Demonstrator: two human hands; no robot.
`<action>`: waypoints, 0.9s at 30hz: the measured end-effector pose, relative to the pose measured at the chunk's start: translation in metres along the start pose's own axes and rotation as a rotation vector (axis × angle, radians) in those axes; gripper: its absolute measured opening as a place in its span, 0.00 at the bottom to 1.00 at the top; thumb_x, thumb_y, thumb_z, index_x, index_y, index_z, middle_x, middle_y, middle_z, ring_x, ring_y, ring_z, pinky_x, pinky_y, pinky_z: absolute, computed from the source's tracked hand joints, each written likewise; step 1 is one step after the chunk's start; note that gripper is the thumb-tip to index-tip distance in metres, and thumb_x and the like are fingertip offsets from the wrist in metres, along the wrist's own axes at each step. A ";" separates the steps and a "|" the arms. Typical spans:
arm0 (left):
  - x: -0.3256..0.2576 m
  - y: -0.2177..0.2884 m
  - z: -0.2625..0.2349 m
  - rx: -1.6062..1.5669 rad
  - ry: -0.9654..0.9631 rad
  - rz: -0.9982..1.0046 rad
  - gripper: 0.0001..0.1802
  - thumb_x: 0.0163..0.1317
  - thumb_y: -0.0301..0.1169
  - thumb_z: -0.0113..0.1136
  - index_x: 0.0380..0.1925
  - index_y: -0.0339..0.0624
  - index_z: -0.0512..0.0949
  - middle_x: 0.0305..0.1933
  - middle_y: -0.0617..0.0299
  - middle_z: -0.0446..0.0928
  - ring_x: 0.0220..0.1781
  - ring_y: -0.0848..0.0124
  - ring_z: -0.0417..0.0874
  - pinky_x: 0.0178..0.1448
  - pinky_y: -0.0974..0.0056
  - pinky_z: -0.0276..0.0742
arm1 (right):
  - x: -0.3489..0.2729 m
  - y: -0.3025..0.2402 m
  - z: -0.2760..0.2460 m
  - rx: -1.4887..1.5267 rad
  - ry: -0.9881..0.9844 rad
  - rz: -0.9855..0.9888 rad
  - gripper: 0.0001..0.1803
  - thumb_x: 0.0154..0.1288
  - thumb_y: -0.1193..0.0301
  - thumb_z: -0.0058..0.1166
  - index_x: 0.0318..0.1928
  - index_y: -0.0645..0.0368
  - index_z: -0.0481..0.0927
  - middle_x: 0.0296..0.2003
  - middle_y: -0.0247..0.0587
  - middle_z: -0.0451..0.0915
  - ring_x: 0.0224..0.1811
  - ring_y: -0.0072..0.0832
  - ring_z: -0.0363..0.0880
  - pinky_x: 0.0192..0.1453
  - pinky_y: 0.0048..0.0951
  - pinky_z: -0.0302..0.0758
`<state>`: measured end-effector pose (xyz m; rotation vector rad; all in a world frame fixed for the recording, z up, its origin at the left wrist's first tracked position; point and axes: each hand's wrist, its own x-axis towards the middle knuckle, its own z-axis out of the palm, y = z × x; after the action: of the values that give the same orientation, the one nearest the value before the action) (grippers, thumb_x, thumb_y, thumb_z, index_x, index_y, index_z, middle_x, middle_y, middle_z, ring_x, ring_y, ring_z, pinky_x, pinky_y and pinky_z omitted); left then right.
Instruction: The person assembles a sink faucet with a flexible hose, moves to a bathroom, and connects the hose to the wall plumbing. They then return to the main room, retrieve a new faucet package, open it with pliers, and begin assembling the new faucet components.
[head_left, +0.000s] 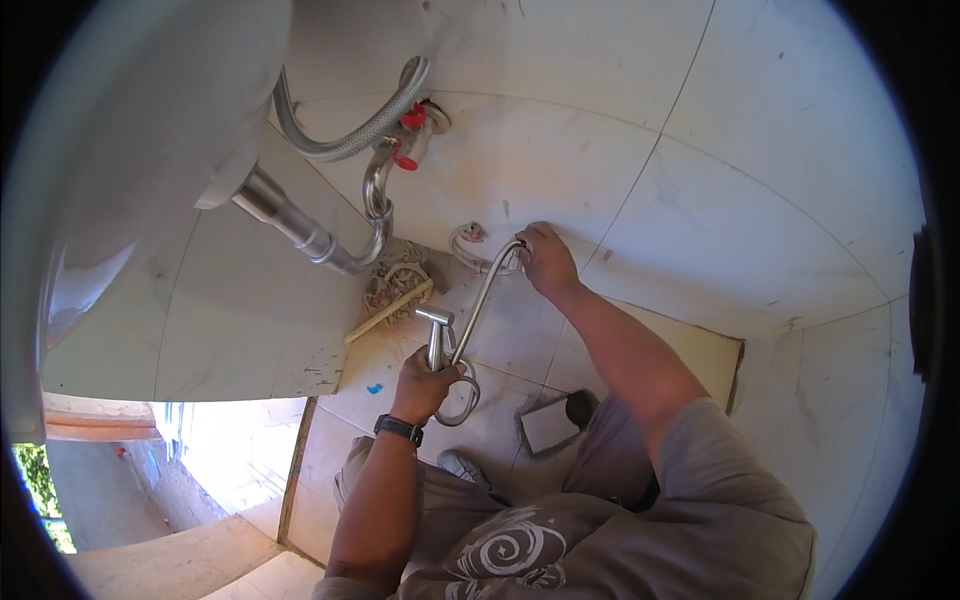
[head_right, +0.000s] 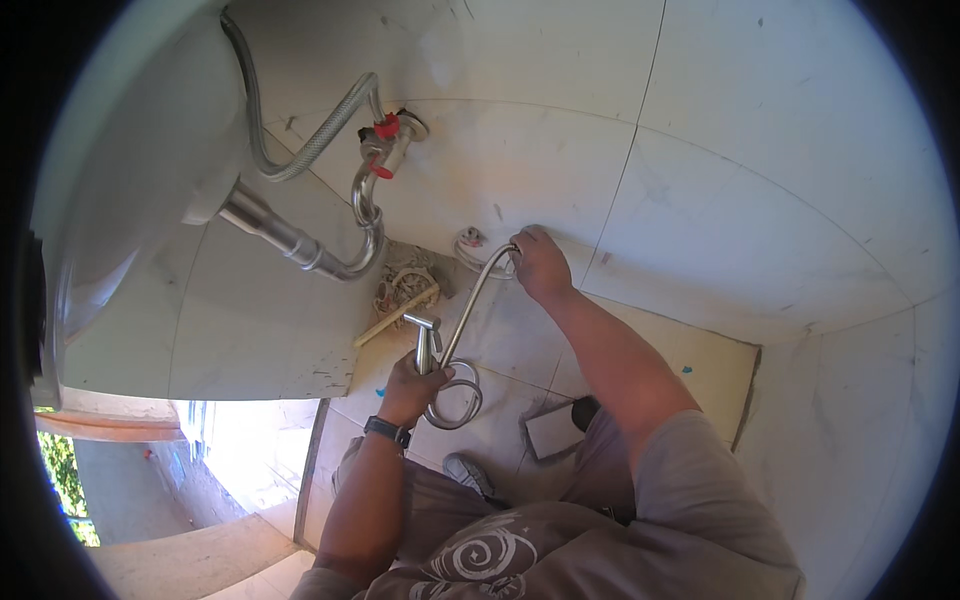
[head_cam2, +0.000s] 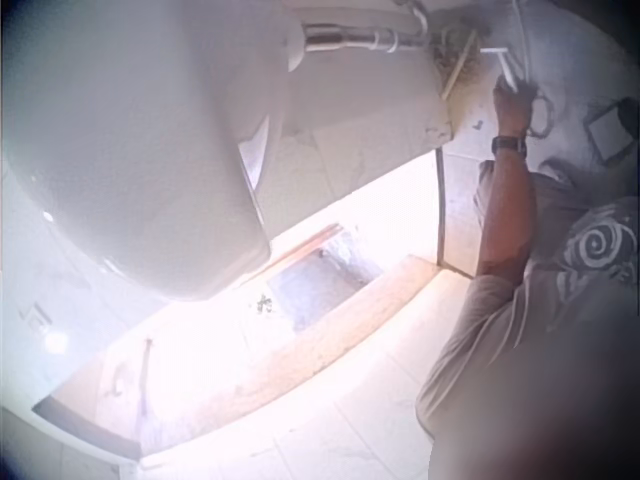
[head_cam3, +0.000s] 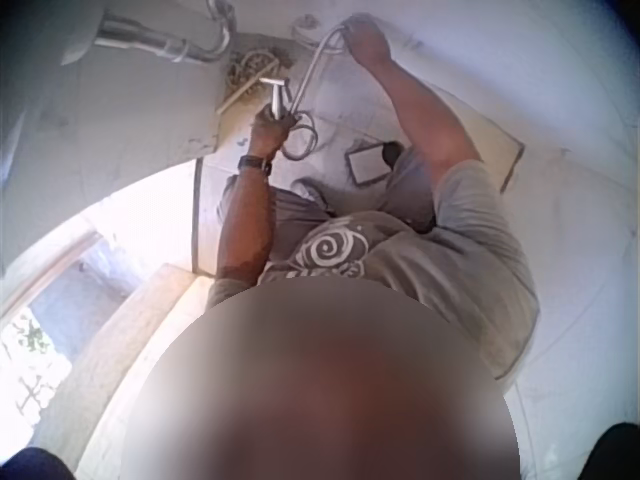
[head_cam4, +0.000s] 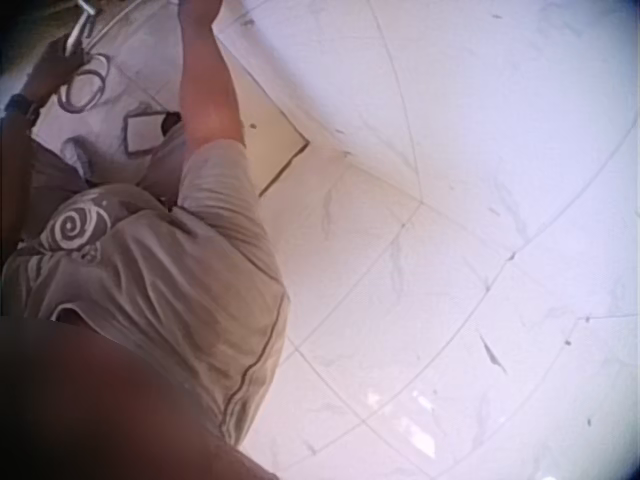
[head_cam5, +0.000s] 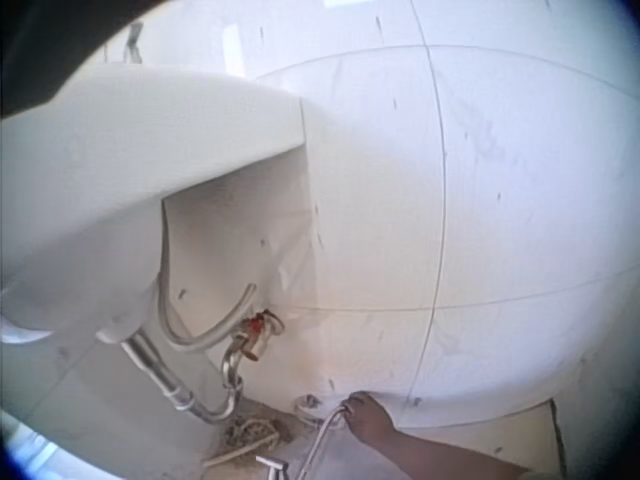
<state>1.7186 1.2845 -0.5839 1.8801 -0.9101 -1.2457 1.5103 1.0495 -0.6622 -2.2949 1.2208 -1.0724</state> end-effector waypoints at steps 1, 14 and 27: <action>-0.003 0.005 0.000 -0.033 0.022 0.029 0.14 0.60 0.29 0.77 0.38 0.39 0.78 0.27 0.69 0.75 0.24 0.78 0.72 0.30 0.69 0.69 | 0.000 0.003 0.004 0.025 -0.018 0.053 0.13 0.62 0.78 0.64 0.48 0.63 0.83 0.45 0.53 0.83 0.50 0.52 0.83 0.55 0.47 0.81; 0.000 0.020 0.010 -0.169 0.028 0.215 0.11 0.68 0.28 0.69 0.38 0.40 0.74 0.39 0.60 0.89 0.24 0.81 0.74 0.30 0.69 0.72 | 0.003 0.009 0.024 0.041 -0.017 0.137 0.12 0.67 0.73 0.61 0.49 0.62 0.82 0.46 0.55 0.84 0.52 0.55 0.83 0.57 0.50 0.80; 0.009 0.027 0.024 -0.274 0.027 0.221 0.10 0.69 0.26 0.67 0.38 0.41 0.72 0.43 0.55 0.90 0.25 0.82 0.75 0.30 0.70 0.74 | 0.020 0.003 0.015 -0.026 -0.216 0.313 0.10 0.65 0.71 0.58 0.43 0.64 0.78 0.38 0.59 0.85 0.44 0.59 0.85 0.50 0.56 0.80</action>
<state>1.6942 1.2591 -0.5723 1.5340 -0.8595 -1.1444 1.5269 1.0301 -0.6648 -2.0812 1.4477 -0.6833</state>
